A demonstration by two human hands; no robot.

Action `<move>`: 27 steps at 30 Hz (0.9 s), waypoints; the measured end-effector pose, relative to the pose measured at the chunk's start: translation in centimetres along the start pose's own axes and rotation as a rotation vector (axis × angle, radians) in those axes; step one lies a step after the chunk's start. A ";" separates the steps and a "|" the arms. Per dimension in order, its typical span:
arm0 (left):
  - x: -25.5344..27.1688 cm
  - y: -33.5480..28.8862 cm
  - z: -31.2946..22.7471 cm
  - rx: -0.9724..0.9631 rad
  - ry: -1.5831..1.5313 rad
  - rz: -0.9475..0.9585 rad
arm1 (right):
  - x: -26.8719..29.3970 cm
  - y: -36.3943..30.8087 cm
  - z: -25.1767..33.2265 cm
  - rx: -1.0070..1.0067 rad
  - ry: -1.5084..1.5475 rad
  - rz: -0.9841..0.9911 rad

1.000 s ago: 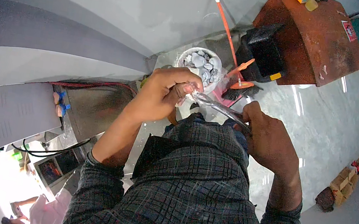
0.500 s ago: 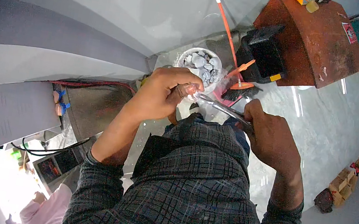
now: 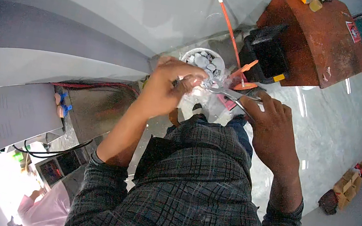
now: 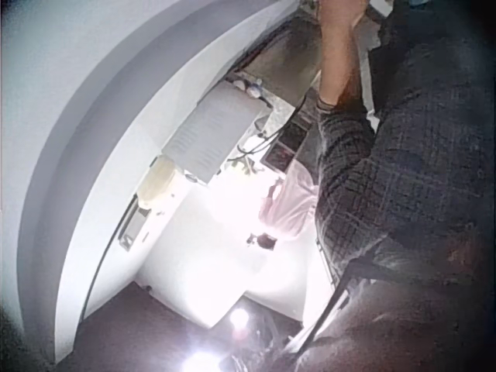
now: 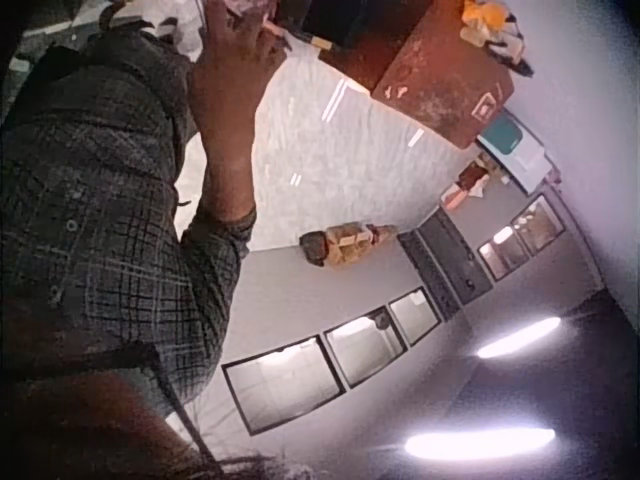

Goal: The person uses pliers to break away pieces of plaster from a dental mold, then uses their fingers to pick off smaller bits of plaster to reveal the dental prosthetic inside.

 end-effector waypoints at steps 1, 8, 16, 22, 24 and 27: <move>-0.4 0.1 1.7 0.145 -0.302 0.025 | 0.0 0.0 -0.1 0.001 0.005 -0.007; 1.6 0.6 2.7 -0.094 0.081 -0.263 | -1.0 0.9 -2.2 -0.100 0.404 -0.009; 0.4 0.4 3.0 0.055 -0.359 -0.214 | -2.7 2.0 -2.0 -0.151 0.922 0.100; -2.4 0.1 1.2 -0.056 -0.440 -0.102 | -1.8 5.0 0.2 -0.042 1.310 -0.158; -2.7 0.0 1.2 -0.055 -0.457 -0.087 | -1.6 5.6 0.2 -0.053 1.320 -0.177; -2.8 0.0 1.3 -0.046 -0.545 -0.063 | -1.7 6.3 -0.4 -0.030 1.262 -0.248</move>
Point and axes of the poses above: each hand's wrist, its own y-axis towards the middle knuckle, its own x-axis out of the back of the hand, z = x × y, the point moved 8 cm from there along y, towards the middle knuckle, and after that the axes turned 12 degrees about z, right-handed, at the moved point
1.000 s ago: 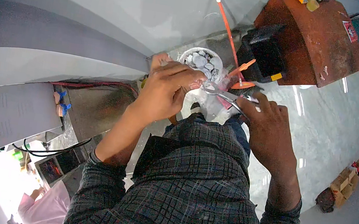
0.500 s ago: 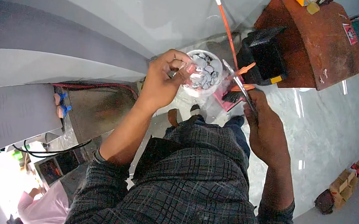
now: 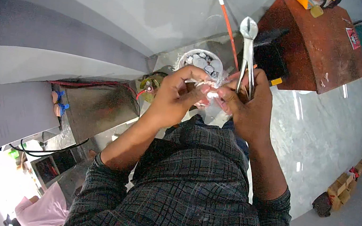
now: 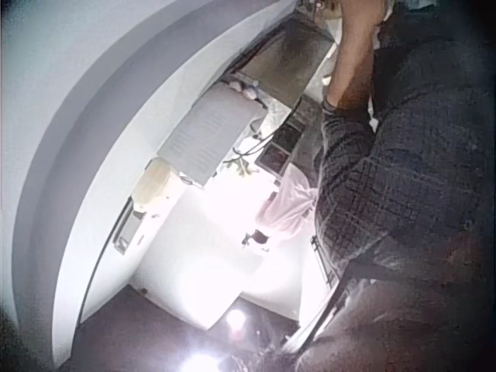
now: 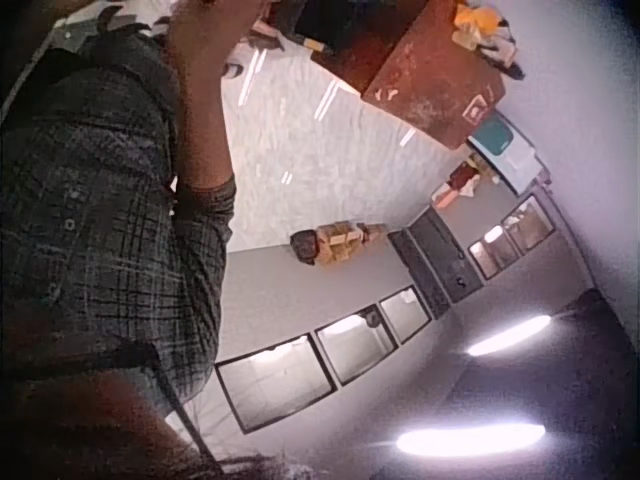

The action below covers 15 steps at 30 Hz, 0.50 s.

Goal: The person uses pliers to break away pieces of plaster from a dental mold, then uses their fingers to pick off smaller bits of plaster to reveal the dental prosthetic inside.

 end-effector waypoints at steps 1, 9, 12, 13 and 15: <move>-0.1 0.0 0.1 -0.013 -0.064 0.025 | 0.3 0.2 0.0 0.021 -0.048 -0.023; 0.7 -0.8 1.3 -0.098 -0.134 -0.148 | -1.6 1.4 -2.2 -0.104 0.227 0.096; 1.0 -1.2 2.2 -0.037 -0.136 -0.214 | -1.9 1.4 -1.8 -0.093 0.243 0.067; 0.8 -1.2 2.1 -0.029 -0.132 -0.238 | -2.0 1.6 -1.6 -0.075 0.221 0.081; 0.6 -1.1 2.2 -0.036 -0.143 -0.268 | -2.3 1.8 -1.4 -0.040 0.177 0.107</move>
Point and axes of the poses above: each hand's wrist, its own y-axis towards the middle knuckle, its own x-axis out of the back of the hand, z = x × y, the point moved 8 cm from there along y, towards the middle knuckle, and after that the axes turned 12 degrees about z, right-handed, at the moved point
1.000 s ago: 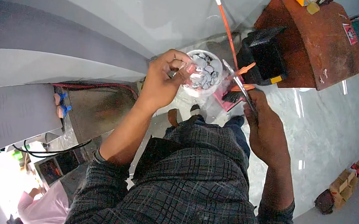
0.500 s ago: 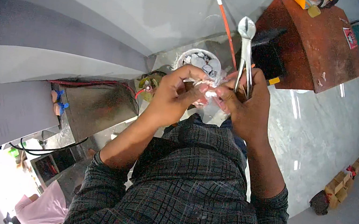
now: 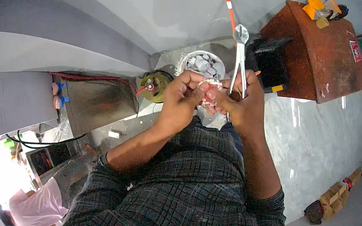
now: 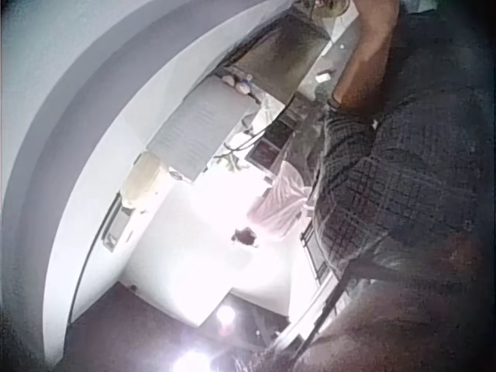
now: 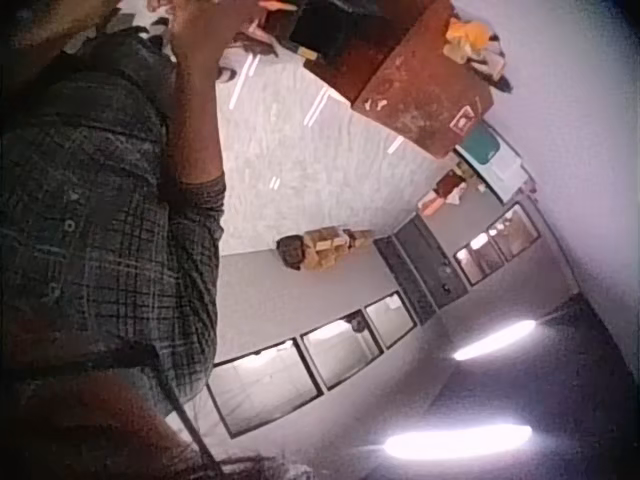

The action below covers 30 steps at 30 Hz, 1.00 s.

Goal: The person uses pliers to break away pieces of plaster from a dental mold, then uses their fingers to pick off smaller bits of plaster to reveal the dental prosthetic inside.

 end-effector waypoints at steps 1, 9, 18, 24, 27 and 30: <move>0.0 0.1 0.2 -0.013 -0.017 -0.005 | -0.2 0.0 -0.2 -0.011 0.026 0.001; 0.7 0.5 4.0 0.040 -0.435 0.026 | 0.3 0.5 -1.0 -0.043 0.070 0.012; 6.0 5.3 7.2 0.029 -0.162 -0.083 | 1.0 6.9 -6.8 0.007 0.209 0.054; 6.6 6.5 4.5 -0.038 0.113 -0.081 | 0.9 9.3 -5.7 0.097 0.079 -0.035; 6.8 5.8 2.9 -0.161 0.273 -0.050 | 0.9 8.9 -5.2 0.109 0.058 -0.006; 6.5 5.0 1.4 -0.232 0.424 -0.050 | 0.8 8.4 -4.4 0.162 -0.001 0.018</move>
Point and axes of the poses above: each hand's wrist, its own y-axis towards the middle knuckle, its own x-axis out of the back of the hand, z = x × y, the point moved 8 cm from there along y, towards the middle knuckle, and after that the axes turned 12 degrees about z, right-handed, at the moved point
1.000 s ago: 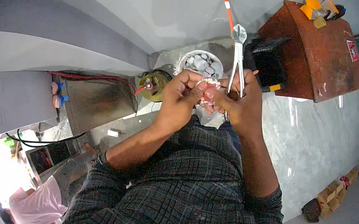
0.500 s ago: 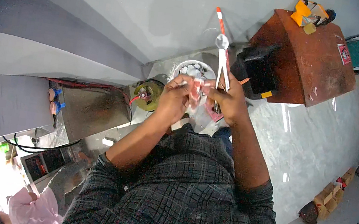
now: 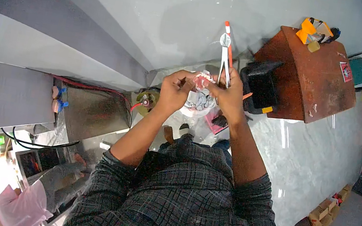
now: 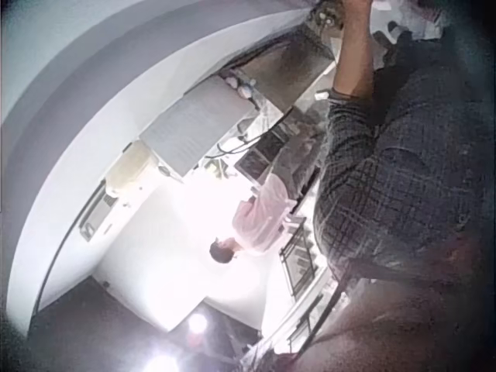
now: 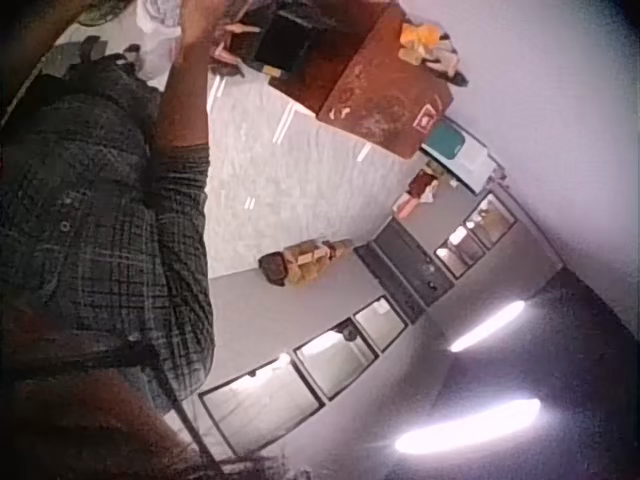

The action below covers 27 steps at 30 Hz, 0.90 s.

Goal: The person uses pliers to break away pieces of plaster from a dental mold, then uses their fingers to pick off smaller bits of plaster to reveal the dental prosthetic inside.

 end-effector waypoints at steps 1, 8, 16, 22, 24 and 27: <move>0.0 0.0 -1.2 -0.038 0.041 -0.008 | 0.0 -0.1 0.1 0.032 -0.012 0.013; 0.9 0.9 0.2 0.055 -0.175 0.041 | -0.1 -0.3 0.4 0.120 -0.020 -0.042; -1.2 1.6 2.9 0.105 -0.411 0.197 | 0.7 -0.1 -0.3 0.099 0.020 -0.122; -2.3 1.6 3.8 0.190 -0.682 0.158 | 0.8 0.5 -1.9 0.010 0.256 -0.146; -2.4 1.7 4.3 0.190 -0.701 0.164 | 0.9 0.6 -2.3 0.016 0.309 -0.150; -2.1 1.8 4.6 0.169 -0.574 0.194 | 1.1 0.5 -2.9 0.002 0.333 -0.144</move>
Point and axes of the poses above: each hand's wrist, its own y-axis towards the middle knuckle, its own x-axis out of the back of the hand, z = x × y, the point moved 8 cm from there along y, towards the middle knuckle, and after that the axes turned 12 degrees about z, right-handed, at the moved point
